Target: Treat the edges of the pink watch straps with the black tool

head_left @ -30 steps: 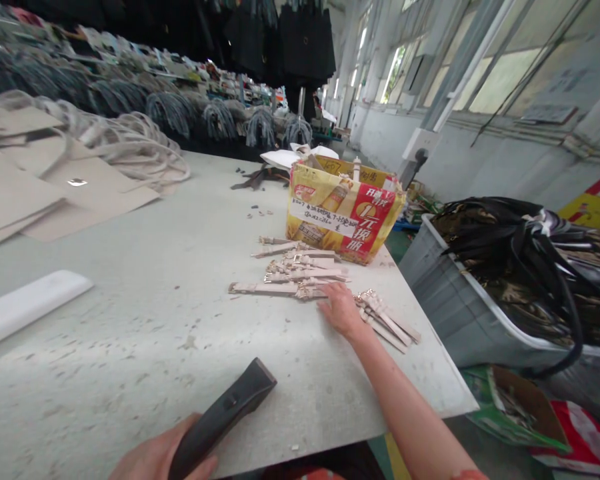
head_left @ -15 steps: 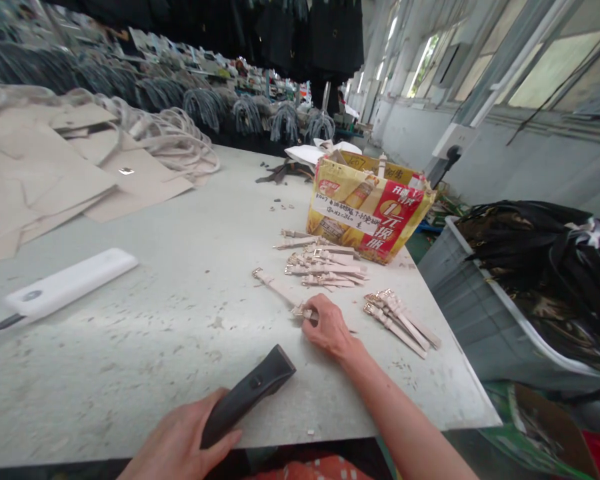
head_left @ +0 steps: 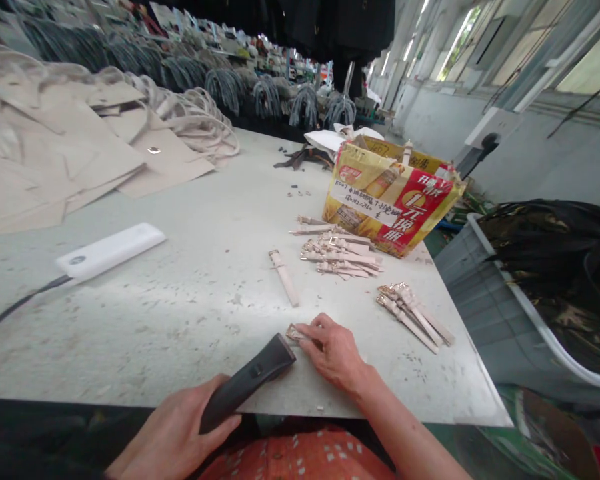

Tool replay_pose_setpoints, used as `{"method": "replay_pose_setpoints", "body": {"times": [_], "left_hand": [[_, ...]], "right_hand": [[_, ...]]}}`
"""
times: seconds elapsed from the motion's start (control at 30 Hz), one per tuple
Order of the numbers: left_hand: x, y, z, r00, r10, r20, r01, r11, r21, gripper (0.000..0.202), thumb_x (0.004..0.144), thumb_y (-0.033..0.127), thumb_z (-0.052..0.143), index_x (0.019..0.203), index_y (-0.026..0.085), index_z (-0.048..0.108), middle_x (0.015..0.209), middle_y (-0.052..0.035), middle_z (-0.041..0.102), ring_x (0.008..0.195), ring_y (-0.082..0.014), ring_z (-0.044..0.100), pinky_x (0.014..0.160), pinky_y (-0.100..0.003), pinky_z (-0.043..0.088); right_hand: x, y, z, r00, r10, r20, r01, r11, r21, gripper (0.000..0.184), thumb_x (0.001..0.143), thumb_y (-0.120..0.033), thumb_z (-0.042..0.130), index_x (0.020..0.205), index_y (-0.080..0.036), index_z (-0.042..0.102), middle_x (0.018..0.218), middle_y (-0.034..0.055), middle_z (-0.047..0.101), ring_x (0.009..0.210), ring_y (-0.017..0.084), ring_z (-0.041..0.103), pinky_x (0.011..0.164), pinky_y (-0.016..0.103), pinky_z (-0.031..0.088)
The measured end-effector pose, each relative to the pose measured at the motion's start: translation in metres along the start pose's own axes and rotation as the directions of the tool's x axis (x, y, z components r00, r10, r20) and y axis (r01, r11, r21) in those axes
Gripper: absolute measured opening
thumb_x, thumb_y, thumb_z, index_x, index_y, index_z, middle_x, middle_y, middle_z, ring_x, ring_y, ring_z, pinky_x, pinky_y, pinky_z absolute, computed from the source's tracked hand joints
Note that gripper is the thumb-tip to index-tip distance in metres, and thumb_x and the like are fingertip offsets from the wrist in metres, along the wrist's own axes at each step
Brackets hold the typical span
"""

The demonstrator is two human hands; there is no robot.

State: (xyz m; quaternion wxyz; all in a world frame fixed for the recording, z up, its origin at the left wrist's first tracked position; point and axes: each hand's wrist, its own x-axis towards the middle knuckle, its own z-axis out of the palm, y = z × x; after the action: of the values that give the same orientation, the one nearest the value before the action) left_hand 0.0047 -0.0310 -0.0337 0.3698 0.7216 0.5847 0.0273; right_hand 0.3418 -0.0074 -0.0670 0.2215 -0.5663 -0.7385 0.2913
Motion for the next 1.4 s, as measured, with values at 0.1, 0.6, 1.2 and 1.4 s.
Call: {"method": "replay_pose_setpoints", "body": {"times": [0.1,0.6,1.2,1.4], "left_hand": [[-0.005,-0.003,-0.004,0.995,-0.018,0.101,0.018,1.000,-0.007,0.041,0.098,0.062,0.068,0.113,0.030,0.088,0.104,-0.0054,0.101,0.102,-0.0374,0.098,0.091,-0.041,0.067],[0.002,0.030,-0.021,0.994,-0.013,0.112,0.006,0.998,0.067,0.037,0.094,0.059,0.071,0.109,0.030,0.088,0.101,-0.0073,0.100,0.100,-0.0382,0.097,0.087,-0.040,0.067],[0.025,0.068,-0.024,0.975,0.016,0.220,-0.043,0.992,0.119,0.021,0.097,0.044,0.072,0.103,0.030,0.086,0.104,-0.0064,0.099,0.102,-0.0360,0.096,0.088,-0.039,0.061],[0.024,0.063,-0.023,0.975,0.027,0.219,-0.051,0.993,0.106,0.021,0.096,0.044,0.067,0.098,0.030,0.083,0.094,-0.0034,0.095,0.089,-0.0315,0.091,0.080,-0.037,0.057]], "right_hand": [[-0.014,-0.001,0.005,1.000,-0.011,0.003,0.011,0.998,-0.055,0.029,0.123,-0.028,0.085,0.146,-0.033,0.100,0.115,0.0052,0.078,0.107,0.025,0.078,0.092,0.033,0.059],[-0.027,0.006,0.010,0.999,0.002,-0.042,0.001,0.997,0.071,0.021,0.106,-0.017,0.099,0.125,-0.026,0.100,0.116,0.0087,0.088,0.117,0.031,0.081,0.104,0.042,0.065],[-0.024,0.011,-0.005,0.999,0.040,0.025,-0.044,0.987,0.154,0.065,0.093,-0.008,0.097,0.154,-0.027,0.084,0.125,0.0060,0.093,0.117,0.030,0.086,0.114,0.047,0.067],[-0.026,0.009,-0.002,1.000,0.022,-0.021,-0.020,0.995,0.099,0.043,0.091,-0.012,0.093,0.131,-0.024,0.086,0.121,0.0081,0.090,0.112,0.030,0.082,0.107,0.044,0.065]]}}
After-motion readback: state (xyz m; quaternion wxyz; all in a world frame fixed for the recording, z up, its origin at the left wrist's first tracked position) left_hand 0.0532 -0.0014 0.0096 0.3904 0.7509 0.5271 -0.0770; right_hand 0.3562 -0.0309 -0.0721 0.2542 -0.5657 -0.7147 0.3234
